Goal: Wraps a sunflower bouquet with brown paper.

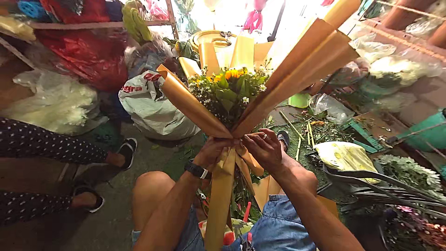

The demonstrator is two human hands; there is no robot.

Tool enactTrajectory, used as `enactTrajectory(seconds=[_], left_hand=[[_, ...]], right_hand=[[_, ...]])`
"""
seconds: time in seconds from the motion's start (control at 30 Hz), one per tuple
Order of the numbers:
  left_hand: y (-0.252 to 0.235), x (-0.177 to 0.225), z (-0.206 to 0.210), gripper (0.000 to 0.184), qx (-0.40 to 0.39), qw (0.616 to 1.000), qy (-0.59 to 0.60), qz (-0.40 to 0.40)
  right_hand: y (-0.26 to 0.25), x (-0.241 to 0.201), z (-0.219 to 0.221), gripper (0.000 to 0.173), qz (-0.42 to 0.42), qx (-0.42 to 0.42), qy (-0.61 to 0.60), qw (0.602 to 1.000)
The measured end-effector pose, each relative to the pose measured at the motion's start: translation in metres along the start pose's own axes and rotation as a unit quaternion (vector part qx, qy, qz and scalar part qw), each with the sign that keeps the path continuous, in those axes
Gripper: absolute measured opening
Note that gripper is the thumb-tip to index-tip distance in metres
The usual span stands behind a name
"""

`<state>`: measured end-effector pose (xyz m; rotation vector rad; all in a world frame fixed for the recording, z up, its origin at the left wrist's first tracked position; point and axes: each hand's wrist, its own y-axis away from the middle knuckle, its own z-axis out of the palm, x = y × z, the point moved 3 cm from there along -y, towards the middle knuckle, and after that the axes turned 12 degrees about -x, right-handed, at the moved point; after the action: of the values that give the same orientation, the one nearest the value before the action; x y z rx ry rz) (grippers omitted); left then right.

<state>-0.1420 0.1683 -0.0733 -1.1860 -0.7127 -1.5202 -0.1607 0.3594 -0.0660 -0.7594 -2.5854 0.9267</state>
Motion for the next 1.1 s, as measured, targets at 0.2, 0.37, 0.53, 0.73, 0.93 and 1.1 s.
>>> enactTrajectory(seconds=[0.2,0.37,0.53,0.73,0.93,1.1], left_hand=[[-0.001,-0.002,-0.009,0.016,-0.012,0.999,0.047,-0.016],[0.000,0.000,-0.009,0.011,-0.068,0.991,0.119,0.000],[-0.002,-0.001,-0.011,0.008,-0.087,0.984,0.155,0.008],[0.000,0.000,-0.013,0.012,-0.078,0.979,0.186,0.016],[0.000,-0.002,-0.016,0.011,-0.090,0.979,0.184,0.009],[0.003,0.003,-0.013,0.013,-0.063,0.991,0.120,0.012]], right_hand=[[-0.008,0.002,0.002,0.019,-0.077,0.024,0.100,0.992],[-0.018,0.006,-0.006,0.019,-0.156,0.051,0.106,0.981],[-0.029,0.010,-0.011,0.018,-0.194,0.055,0.106,0.974],[-0.036,0.016,-0.019,0.022,-0.228,0.028,0.111,0.967],[-0.043,0.015,-0.023,0.019,-0.237,-0.020,0.094,0.967],[-0.046,0.004,-0.020,0.011,-0.144,-0.038,-0.002,0.989]])
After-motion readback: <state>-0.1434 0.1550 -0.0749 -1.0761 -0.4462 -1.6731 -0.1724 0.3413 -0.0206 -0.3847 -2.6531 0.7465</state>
